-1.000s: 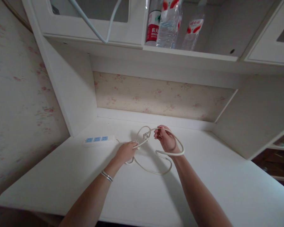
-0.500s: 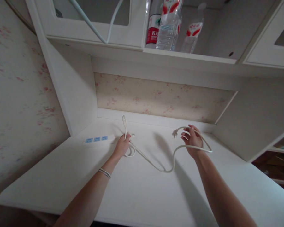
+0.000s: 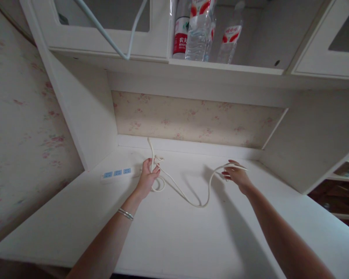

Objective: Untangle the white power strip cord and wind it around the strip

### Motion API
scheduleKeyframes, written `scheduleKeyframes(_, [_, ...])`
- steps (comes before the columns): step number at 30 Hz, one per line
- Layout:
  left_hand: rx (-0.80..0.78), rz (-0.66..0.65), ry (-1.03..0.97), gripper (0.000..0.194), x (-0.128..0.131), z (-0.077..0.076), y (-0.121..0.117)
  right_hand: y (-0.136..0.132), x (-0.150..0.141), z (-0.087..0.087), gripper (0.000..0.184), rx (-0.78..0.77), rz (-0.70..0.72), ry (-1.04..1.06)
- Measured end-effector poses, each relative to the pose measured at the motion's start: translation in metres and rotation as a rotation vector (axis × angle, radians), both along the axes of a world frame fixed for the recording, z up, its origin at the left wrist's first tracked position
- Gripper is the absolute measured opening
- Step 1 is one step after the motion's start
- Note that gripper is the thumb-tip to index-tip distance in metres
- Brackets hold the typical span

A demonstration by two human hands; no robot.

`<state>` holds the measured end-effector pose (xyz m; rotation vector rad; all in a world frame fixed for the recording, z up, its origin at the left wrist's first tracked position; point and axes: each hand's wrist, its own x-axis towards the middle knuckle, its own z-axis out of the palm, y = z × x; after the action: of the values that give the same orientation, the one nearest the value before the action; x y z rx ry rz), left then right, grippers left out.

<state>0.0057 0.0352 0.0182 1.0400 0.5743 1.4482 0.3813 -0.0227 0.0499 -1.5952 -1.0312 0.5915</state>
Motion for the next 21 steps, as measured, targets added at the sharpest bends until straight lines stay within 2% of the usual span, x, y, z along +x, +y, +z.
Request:
scheduleKeyframes(2, [-0.021, 0.026, -0.012, 0.064, 0.0, 0.002, -0.001, -0.002, -0.001, -0.005, 0.06, -0.046, 0.057, -0.04])
scheduleKeyframes(4, [-0.037, 0.03, -0.019, 0.06, -0.001, 0.002, -0.001, -0.004, -0.002, -0.011, 0.057, -0.163, 0.06, -0.147])
scheduleKeyframes(8, [-0.034, 0.001, -0.01, 0.054, -0.002, -0.001, 0.0, -0.025, -0.01, -0.025, 0.029, -0.402, 0.001, -0.426])
scheduleKeyframes(10, [-0.024, -0.005, 0.015, 0.052, -0.003, -0.002, 0.0, -0.048, -0.017, -0.027, 0.013, -0.432, 0.084, -0.527])
scheduleKeyframes(12, [-0.02, -0.002, 0.047, 0.052, -0.003, -0.001, -0.001, -0.079, -0.027, -0.023, 0.016, -0.467, 0.34, -0.635])
scheduleKeyframes(14, [-0.02, -0.005, 0.079, 0.05, -0.002, 0.001, -0.003, -0.108, -0.039, -0.016, 0.023, -0.495, 0.736, -0.447])
scheduleKeyframes(15, [-0.024, -0.009, 0.092, 0.047, -0.002, 0.002, -0.004, -0.12, -0.046, -0.013, 0.036, -0.517, 0.917, -0.289])
scheduleKeyframes(16, [-0.03, -0.017, 0.101, 0.044, -0.002, 0.003, -0.004, -0.128, -0.052, -0.01, 0.047, -0.524, 1.062, -0.122])
scheduleKeyframes(17, [-0.037, -0.022, 0.106, 0.04, -0.002, 0.003, -0.005, -0.132, -0.059, -0.009, 0.054, -0.515, 1.118, 0.036])
scheduleKeyframes(18, [-0.045, -0.024, 0.107, 0.036, -0.003, 0.004, -0.005, -0.133, -0.065, -0.009, 0.058, -0.501, 1.101, 0.179])
scheduleKeyframes(19, [-0.051, -0.024, 0.106, 0.033, -0.003, 0.004, -0.005, -0.129, -0.07, -0.011, 0.059, -0.481, 1.018, 0.304])
scheduleKeyframes(21, [-0.056, -0.025, 0.097, 0.028, -0.006, 0.002, -0.003, -0.114, -0.077, -0.018, 0.05, -0.44, 0.745, 0.513])
